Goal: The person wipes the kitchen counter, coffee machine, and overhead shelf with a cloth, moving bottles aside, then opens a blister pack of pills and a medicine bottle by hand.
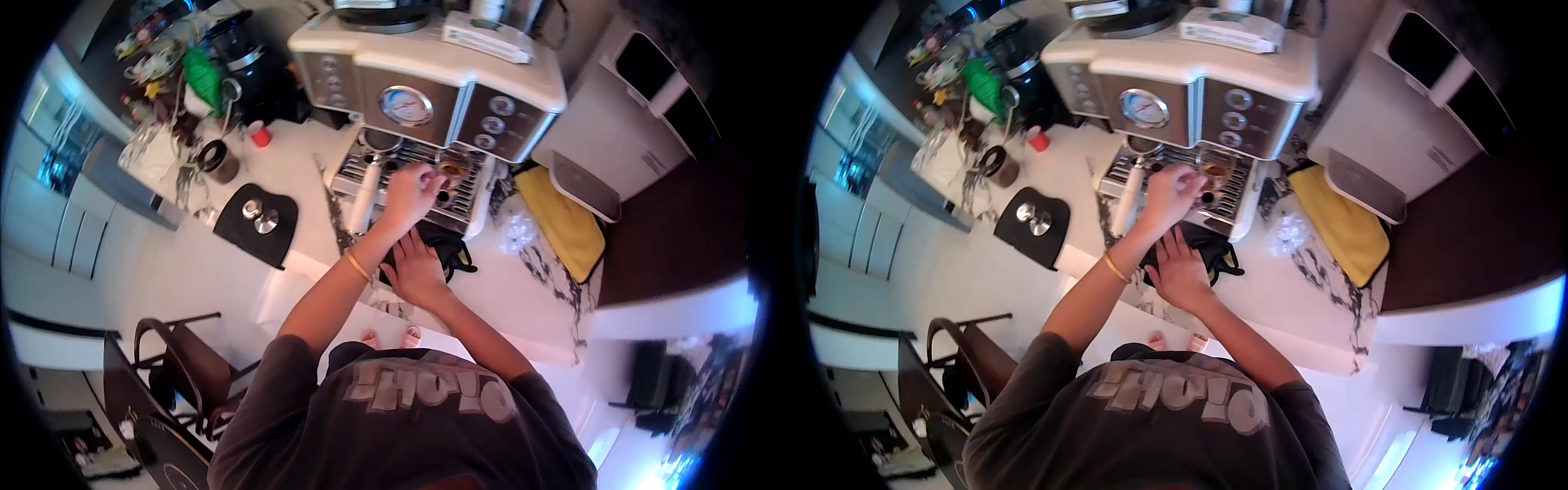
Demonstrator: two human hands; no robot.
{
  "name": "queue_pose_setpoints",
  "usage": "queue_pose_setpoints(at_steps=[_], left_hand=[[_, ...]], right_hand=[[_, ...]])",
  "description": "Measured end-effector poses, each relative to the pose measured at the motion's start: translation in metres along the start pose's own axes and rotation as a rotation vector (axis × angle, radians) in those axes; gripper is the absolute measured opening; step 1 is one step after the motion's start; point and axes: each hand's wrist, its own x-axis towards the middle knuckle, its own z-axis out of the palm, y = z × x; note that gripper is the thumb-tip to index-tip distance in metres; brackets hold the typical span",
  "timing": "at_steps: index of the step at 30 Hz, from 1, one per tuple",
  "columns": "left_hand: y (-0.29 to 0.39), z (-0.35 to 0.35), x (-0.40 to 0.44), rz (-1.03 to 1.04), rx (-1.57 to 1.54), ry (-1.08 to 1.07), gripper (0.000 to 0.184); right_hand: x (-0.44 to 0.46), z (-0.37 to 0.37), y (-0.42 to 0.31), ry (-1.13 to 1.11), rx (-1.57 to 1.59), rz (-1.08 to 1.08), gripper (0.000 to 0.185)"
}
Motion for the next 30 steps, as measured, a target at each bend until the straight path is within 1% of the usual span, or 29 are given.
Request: queue_pose_setpoints(at_steps=[1,2,3,5,6,7,9,10,11,12,13,14,15,16,17,18,19,21,22,23,25,26,29,30], left_hand=[[0.001,0.001,0.003,0.018,0.023,0.014,0.021],[0.002,0.002,0.004,-0.034,-0.019,-0.007,0.022],[0.001,0.004,0.003,-0.017,-0.046,0.01,0.02],[0.022,-0.019,-0.009,0.145,0.213,0.021,0.025],[0.031,-0.036,-0.022,0.141,0.243,-0.015,0.03],[0.045,-0.059,-0.035,0.129,0.26,-0.022,0.031],[0.024,-0.09,-0.06,0.19,0.458,0.185,0.041],[0.018,-0.102,-0.069,0.074,0.531,0.119,0.049],[0.013,-0.111,-0.075,-0.048,0.596,0.053,0.056],[0.005,-0.117,-0.077,-0.124,0.585,-0.085,0.068],[-0.001,-0.12,-0.077,-0.225,0.497,-0.248,0.075],[-0.005,-0.119,-0.076,-0.288,0.506,-0.315,0.076],[-0.002,-0.122,-0.07,-0.346,0.517,-0.384,0.077],[-0.003,-0.123,-0.066,-0.336,0.514,-0.388,0.077],[-0.003,-0.127,-0.066,-0.241,0.543,-0.408,0.075],[-0.005,-0.134,-0.066,-0.141,0.571,-0.428,0.073],[-0.005,-0.145,-0.065,-0.122,0.566,-0.441,0.073],[-0.008,-0.169,-0.063,0.152,0.533,-0.419,0.069],[-0.012,-0.182,-0.065,0.195,0.47,-0.375,0.061],[-0.016,-0.198,-0.067,0.225,0.453,-0.399,0.061],[-0.027,-0.23,-0.074,0.266,0.27,-0.457,0.05],[-0.029,-0.248,-0.074,0.193,0.211,-0.548,0.04],[-0.03,-0.295,-0.065,0.227,0.22,-0.621,0.036],[-0.031,-0.308,-0.058,0.302,0.153,-0.558,0.031]], right_hand=[[0.004,0.002,-0.003,-0.026,-0.009,-0.029,0.055],[0.009,0.003,-0.006,-0.087,-0.032,-0.047,0.051],[0.012,-0.002,-0.01,-0.094,-0.023,-0.069,0.051],[0.019,-0.02,-0.019,-0.37,0.136,-0.024,0.051],[0.015,-0.015,-0.023,-0.297,0.097,-0.052,0.052],[0.011,-0.008,-0.028,-0.297,0.101,-0.069,0.052],[0.007,0.008,-0.038,0.016,0.093,-0.127,0.05],[0.011,0.015,-0.045,0.174,0.057,-0.174,0.051],[0.016,0.018,-0.053,0.171,0.06,-0.175,0.051],[0.022,0.014,-0.065,-0.025,0.078,-0.14,0.054],[0.027,0.013,-0.075,-0.217,0.091,-0.1,0.057],[0.032,0.026,-0.08,-0.088,0.145,-0.137,0.049],[0.041,0.03,-0.089,-0.082,0.139,-0.131,0.049],[0.049,0.035,-0.096,-0.007,0.229,-0.132,0.047],[0.055,0.039,-0.106,0.065,0.322,-0.128,0.045],[0.062,0.037,-0.118,0.19,0.42,-0.079,0.042],[0.073,0.041,-0.124,0.203,0.413,-0.061,0.042],[0.099,0.057,-0.131,0.318,0.344,0.06,0.041],[0.11,0.066,-0.137,0.368,0.31,0.13,0.041],[0.125,0.074,-0.141,0.427,0.273,0.202,0.04],[0.154,0.088,-0.139,0.536,0.177,0.331,0.039],[0.168,0.092,-0.138,0.555,0.155,0.399,0.035],[0.214,0.079,-0.154,0.6,0.363,0.562,0.031],[0.232,0.084,-0.151,0.613,0.331,0.561,0.032]])
